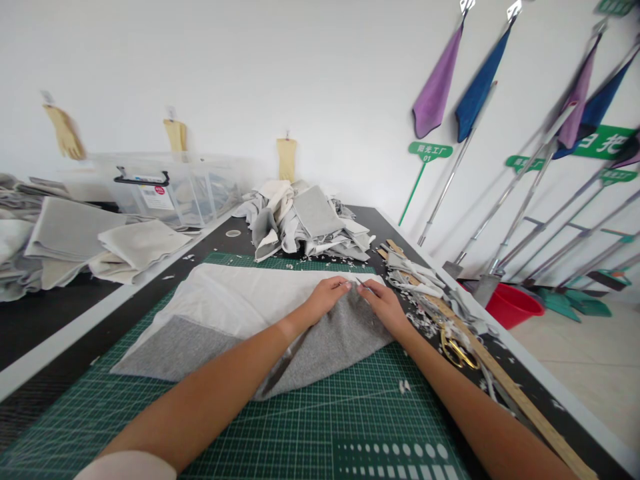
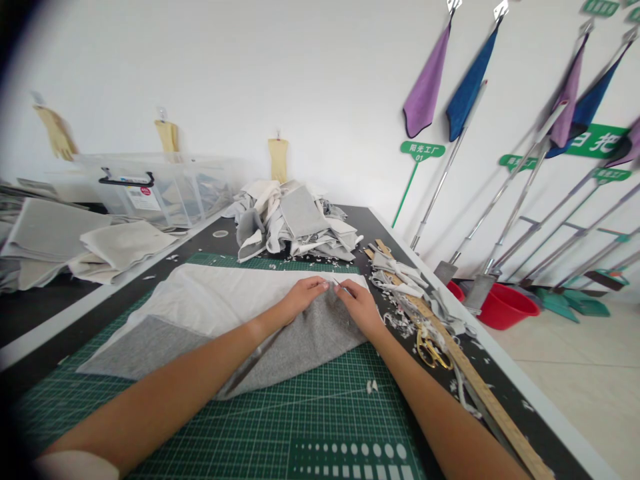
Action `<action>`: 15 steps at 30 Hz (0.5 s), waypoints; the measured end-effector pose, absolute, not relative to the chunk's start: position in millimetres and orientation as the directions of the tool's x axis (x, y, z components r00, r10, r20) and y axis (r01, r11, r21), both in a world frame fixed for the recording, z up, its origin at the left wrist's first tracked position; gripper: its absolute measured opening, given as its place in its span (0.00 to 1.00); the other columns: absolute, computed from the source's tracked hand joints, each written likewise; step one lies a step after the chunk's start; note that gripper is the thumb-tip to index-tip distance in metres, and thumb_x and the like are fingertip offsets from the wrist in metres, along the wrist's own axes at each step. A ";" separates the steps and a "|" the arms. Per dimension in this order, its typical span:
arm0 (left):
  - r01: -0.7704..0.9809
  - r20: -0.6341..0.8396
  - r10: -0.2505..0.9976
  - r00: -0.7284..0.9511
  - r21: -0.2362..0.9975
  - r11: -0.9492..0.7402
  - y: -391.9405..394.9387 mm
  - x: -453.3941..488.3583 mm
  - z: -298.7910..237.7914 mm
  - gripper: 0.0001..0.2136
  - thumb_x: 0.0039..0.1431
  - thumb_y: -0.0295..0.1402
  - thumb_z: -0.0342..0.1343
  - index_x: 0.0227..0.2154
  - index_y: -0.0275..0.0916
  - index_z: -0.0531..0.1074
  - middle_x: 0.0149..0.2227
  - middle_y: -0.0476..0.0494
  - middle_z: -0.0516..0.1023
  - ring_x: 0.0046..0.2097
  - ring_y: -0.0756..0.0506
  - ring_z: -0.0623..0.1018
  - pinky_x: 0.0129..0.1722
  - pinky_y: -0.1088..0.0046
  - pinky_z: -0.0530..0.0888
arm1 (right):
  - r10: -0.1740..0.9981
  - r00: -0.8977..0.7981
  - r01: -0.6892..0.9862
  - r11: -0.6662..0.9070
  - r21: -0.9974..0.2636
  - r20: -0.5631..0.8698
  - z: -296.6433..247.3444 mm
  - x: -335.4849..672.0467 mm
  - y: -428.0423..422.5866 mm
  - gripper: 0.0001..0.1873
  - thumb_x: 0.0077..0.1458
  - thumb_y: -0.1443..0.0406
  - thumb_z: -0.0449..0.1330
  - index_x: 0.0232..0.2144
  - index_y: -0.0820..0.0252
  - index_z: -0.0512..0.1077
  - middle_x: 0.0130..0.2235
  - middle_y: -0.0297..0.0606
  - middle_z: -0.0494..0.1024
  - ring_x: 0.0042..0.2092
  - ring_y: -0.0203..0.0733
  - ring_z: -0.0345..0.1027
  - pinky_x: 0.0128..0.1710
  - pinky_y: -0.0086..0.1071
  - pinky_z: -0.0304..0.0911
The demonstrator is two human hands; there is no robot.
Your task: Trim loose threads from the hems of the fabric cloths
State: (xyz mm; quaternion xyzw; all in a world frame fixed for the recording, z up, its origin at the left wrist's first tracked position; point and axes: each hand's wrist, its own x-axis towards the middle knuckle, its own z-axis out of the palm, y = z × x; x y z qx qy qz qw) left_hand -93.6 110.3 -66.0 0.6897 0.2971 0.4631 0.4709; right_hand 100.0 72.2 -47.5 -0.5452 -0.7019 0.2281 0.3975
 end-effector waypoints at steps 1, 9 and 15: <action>-0.030 0.357 0.848 0.392 0.926 -0.376 109.6 -93.8 -64.7 0.15 0.62 0.42 0.54 0.37 0.35 0.77 0.38 0.44 0.79 0.42 0.45 0.75 0.46 0.71 0.69 | 0.944 -0.080 0.604 0.300 -0.738 0.319 -46.5 100.0 71.3 0.20 0.60 0.48 0.53 0.32 0.56 0.72 0.29 0.32 0.70 0.33 0.40 0.62 0.34 0.30 0.57; -0.019 0.361 0.841 0.403 0.922 -0.387 110.2 -93.7 -61.1 0.15 0.63 0.42 0.53 0.37 0.35 0.77 0.37 0.45 0.79 0.41 0.46 0.74 0.45 0.71 0.69 | 0.941 -0.071 0.600 0.304 -0.740 0.330 -42.0 99.0 71.7 0.18 0.59 0.48 0.53 0.34 0.54 0.73 0.33 0.34 0.74 0.37 0.43 0.65 0.39 0.33 0.61; -0.021 0.369 0.835 0.409 0.918 -0.395 111.3 -94.8 -62.0 0.15 0.63 0.43 0.53 0.37 0.35 0.77 0.38 0.44 0.78 0.43 0.45 0.74 0.46 0.70 0.69 | 0.952 -0.080 0.632 0.278 -0.724 0.297 -42.7 97.4 68.0 0.20 0.59 0.47 0.53 0.33 0.54 0.73 0.29 0.32 0.71 0.33 0.41 0.62 0.35 0.31 0.59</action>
